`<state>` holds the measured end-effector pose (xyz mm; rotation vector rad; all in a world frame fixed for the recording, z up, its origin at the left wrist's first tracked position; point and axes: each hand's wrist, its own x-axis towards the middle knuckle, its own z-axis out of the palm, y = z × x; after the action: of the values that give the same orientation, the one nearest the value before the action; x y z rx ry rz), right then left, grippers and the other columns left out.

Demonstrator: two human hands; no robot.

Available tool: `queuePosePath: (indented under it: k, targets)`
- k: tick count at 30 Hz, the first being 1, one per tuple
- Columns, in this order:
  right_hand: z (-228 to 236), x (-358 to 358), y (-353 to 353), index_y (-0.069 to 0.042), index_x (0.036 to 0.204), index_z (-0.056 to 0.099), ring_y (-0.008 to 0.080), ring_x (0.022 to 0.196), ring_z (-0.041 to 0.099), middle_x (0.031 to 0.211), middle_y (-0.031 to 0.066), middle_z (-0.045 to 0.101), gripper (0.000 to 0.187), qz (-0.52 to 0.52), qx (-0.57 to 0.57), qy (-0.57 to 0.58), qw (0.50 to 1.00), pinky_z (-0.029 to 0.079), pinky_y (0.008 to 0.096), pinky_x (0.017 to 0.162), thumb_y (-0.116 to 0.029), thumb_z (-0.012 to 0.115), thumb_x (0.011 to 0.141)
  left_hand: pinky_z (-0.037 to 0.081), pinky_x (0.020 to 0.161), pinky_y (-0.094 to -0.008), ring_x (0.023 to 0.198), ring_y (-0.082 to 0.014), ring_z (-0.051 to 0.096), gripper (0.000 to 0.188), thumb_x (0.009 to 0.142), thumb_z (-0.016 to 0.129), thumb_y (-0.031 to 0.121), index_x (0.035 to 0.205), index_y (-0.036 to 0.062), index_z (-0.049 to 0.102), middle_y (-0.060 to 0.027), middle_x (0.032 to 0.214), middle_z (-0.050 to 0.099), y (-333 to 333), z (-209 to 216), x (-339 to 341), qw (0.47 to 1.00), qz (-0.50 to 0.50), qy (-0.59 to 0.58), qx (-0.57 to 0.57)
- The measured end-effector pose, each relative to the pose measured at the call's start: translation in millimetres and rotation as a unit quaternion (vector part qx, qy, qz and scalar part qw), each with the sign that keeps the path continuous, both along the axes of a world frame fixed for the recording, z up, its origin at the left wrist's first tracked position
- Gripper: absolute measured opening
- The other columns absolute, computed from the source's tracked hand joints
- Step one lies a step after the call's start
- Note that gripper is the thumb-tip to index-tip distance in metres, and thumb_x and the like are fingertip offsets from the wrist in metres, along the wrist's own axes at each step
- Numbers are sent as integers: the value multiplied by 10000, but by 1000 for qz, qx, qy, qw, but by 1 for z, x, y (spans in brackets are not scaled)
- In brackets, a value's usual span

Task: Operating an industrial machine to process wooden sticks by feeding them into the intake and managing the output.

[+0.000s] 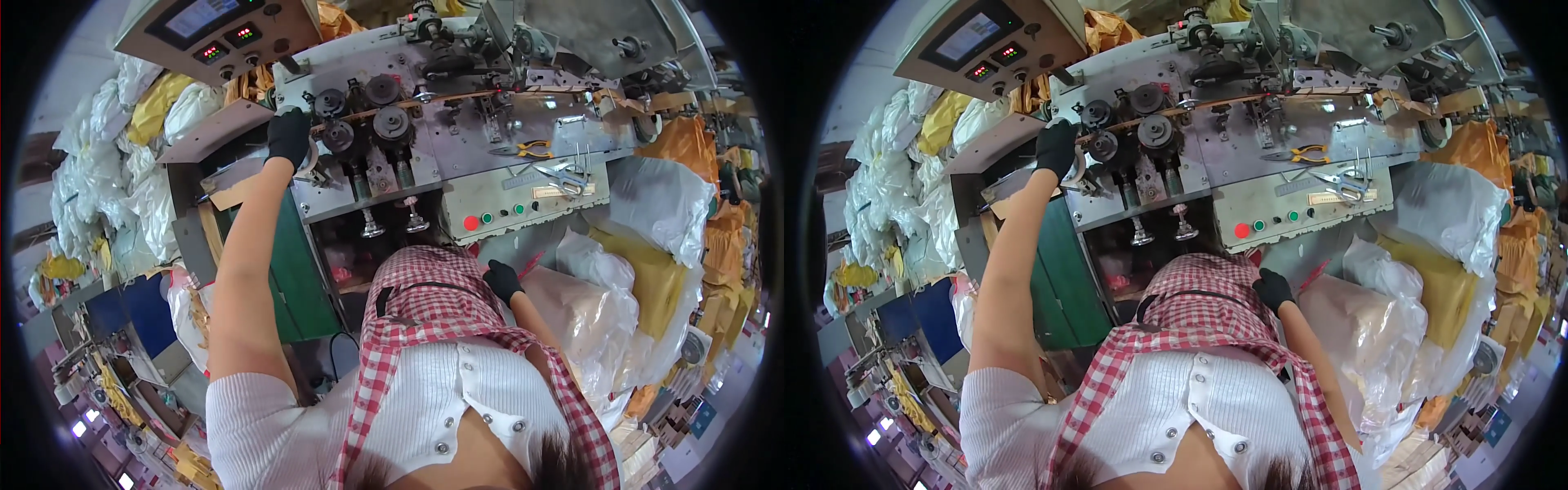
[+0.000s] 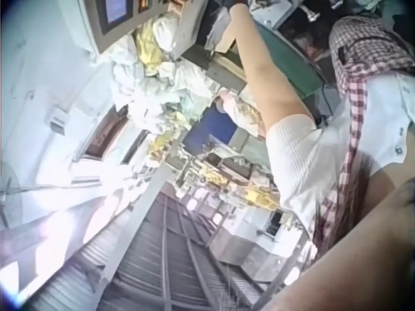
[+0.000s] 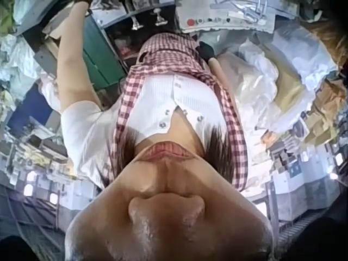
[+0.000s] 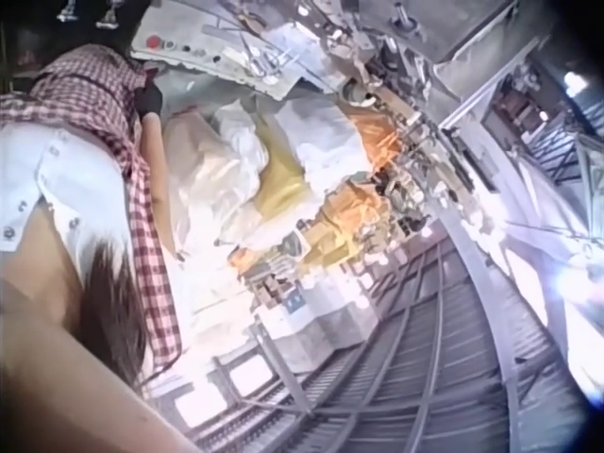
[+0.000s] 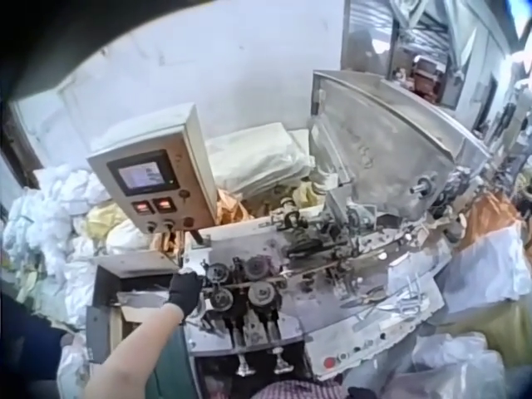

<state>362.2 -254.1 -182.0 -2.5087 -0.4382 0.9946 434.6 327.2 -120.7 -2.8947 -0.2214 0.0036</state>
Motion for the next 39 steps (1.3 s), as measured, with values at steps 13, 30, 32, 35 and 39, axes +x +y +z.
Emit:
queuePosePath:
  k: [13,30,32,35,39]
  targets:
    - [-9,10,-6,34,1244,411,330,975,560,1026,210,592,584,-69,-47,-145,986,446,400,830,-249,576,760,475,688,-404,798,-320,607,179,797,534,249,891,195,677,-141,820,611,-16,29,2,992,29,-4,-122]
    - [-20,109,-19,-102,1230,441,300,943,531,1078,115,509,557,77,-203,-172,961,465,415,756,-130,602,697,462,683,-419,773,-329,586,124,802,568,175,851,70,611,-130,840,603,-211,31,-180,933,103,-16,-344]
    - [-18,116,-25,-94,1229,442,302,944,530,1065,117,509,554,111,-178,-183,961,465,413,761,-131,601,699,460,710,-429,827,-330,579,140,769,579,175,859,74,614,-123,878,599,-240,18,-197,901,164,-10,-401]
    - [-11,127,-22,-77,1206,455,300,947,528,1030,122,505,524,144,-149,-175,963,464,406,771,-143,600,707,462,717,-428,870,-326,570,186,742,580,160,901,73,619,-131,911,590,-274,19,-202,873,198,52,-443]
    - [-5,132,-20,-67,1165,477,300,965,526,1039,127,504,475,157,-145,-140,967,460,406,786,-155,602,716,472,712,-419,848,-331,574,240,718,586,151,943,80,626,-154,902,580,-294,9,-201,899,157,52,-407]
